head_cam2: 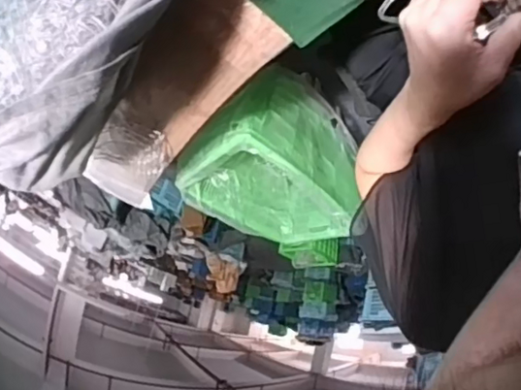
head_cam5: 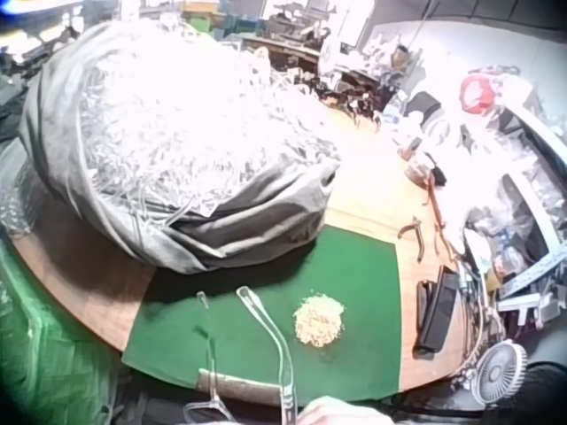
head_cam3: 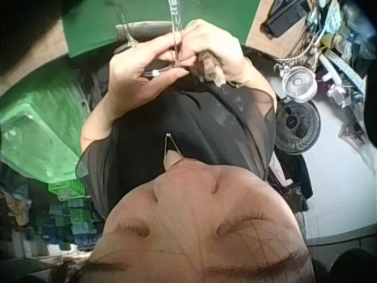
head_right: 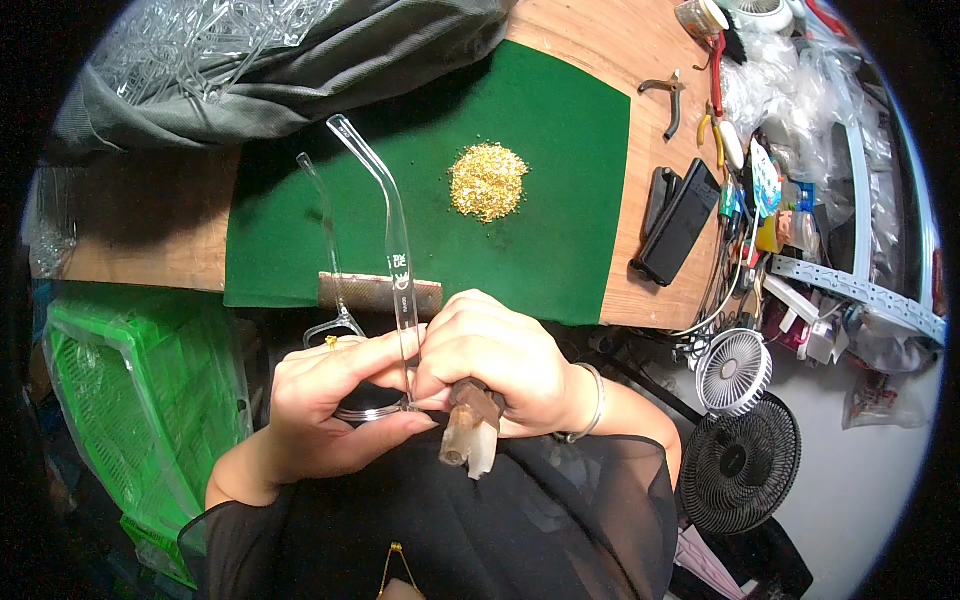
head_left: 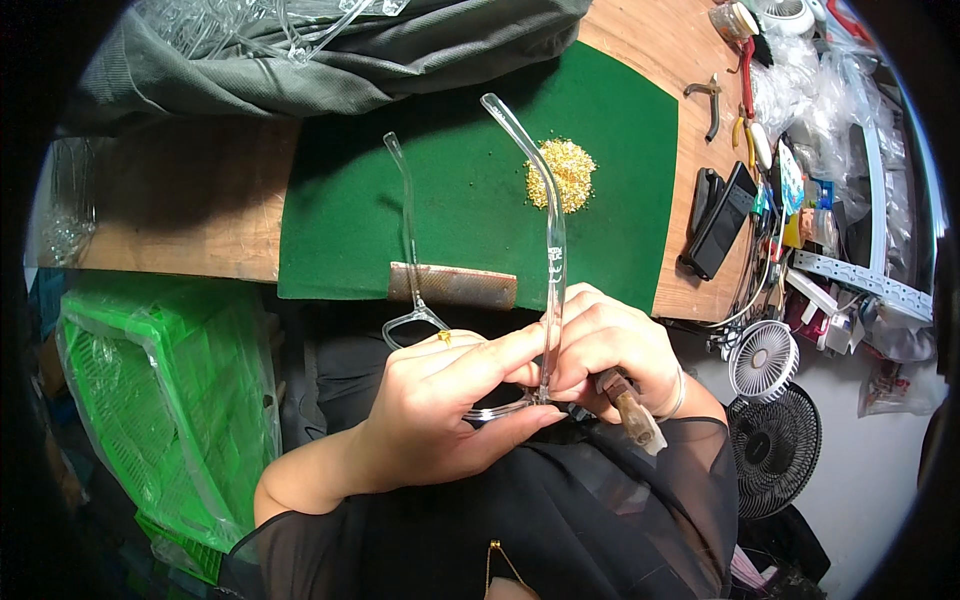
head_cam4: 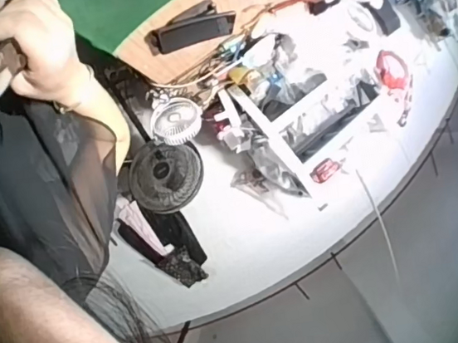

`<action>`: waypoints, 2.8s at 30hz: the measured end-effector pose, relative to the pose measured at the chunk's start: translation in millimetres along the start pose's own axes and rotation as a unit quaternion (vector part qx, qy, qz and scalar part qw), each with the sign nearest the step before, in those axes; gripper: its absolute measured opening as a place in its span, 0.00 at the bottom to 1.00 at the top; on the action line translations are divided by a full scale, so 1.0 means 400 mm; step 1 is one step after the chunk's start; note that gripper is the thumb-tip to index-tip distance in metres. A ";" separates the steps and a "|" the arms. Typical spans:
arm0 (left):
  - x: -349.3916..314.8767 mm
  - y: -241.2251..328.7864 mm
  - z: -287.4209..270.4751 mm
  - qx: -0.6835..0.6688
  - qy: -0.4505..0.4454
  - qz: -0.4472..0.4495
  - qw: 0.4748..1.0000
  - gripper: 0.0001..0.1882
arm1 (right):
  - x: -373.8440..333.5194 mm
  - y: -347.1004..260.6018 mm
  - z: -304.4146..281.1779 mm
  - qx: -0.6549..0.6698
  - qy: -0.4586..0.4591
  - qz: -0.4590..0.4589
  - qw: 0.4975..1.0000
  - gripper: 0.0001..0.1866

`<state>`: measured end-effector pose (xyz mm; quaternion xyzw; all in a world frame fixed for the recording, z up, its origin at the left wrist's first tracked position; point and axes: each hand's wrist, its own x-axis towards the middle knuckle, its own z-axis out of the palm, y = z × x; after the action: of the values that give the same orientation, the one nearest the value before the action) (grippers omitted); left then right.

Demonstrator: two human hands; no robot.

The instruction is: The person uses pliers to bend and adjust the arms of a clear eyeglass frame. They repeatedly grip the frame near the hinges and bend the arms outward and inward, then rotate the frame to work on different sections.

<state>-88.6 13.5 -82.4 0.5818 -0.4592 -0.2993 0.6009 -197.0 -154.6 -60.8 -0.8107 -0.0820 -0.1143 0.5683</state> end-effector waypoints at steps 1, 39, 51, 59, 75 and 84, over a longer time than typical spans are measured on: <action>0.000 -0.001 0.001 -0.003 0.003 0.002 1.000 0.30 | -0.001 0.001 -0.001 0.003 0.000 -0.002 1.000 0.09; -0.003 0.005 -0.018 -0.011 -0.019 -0.024 0.999 0.30 | 0.003 -0.074 -0.042 -0.004 -0.238 0.342 0.909 0.14; -0.009 0.014 -0.012 -0.013 -0.015 -0.062 0.998 0.29 | 0.008 -0.063 -0.062 -0.041 -0.247 0.333 0.909 0.14; 0.001 0.015 -0.015 0.063 -0.023 -0.001 0.998 0.26 | -0.031 -0.028 -0.052 -0.160 -0.195 0.183 0.950 0.12; 0.002 0.025 -0.003 0.148 -0.064 0.038 0.986 0.24 | -0.037 0.003 -0.054 -0.297 -0.177 0.042 0.937 0.14; 0.011 0.005 -0.010 0.096 -0.020 0.033 0.995 0.29 | -0.054 0.014 -0.081 -0.192 -0.160 0.151 0.956 0.16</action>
<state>-83.6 11.7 -79.2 0.6155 -0.5166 -0.2451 0.5424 -219.2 -187.1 -61.2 -0.9152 -0.0252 0.0902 0.3921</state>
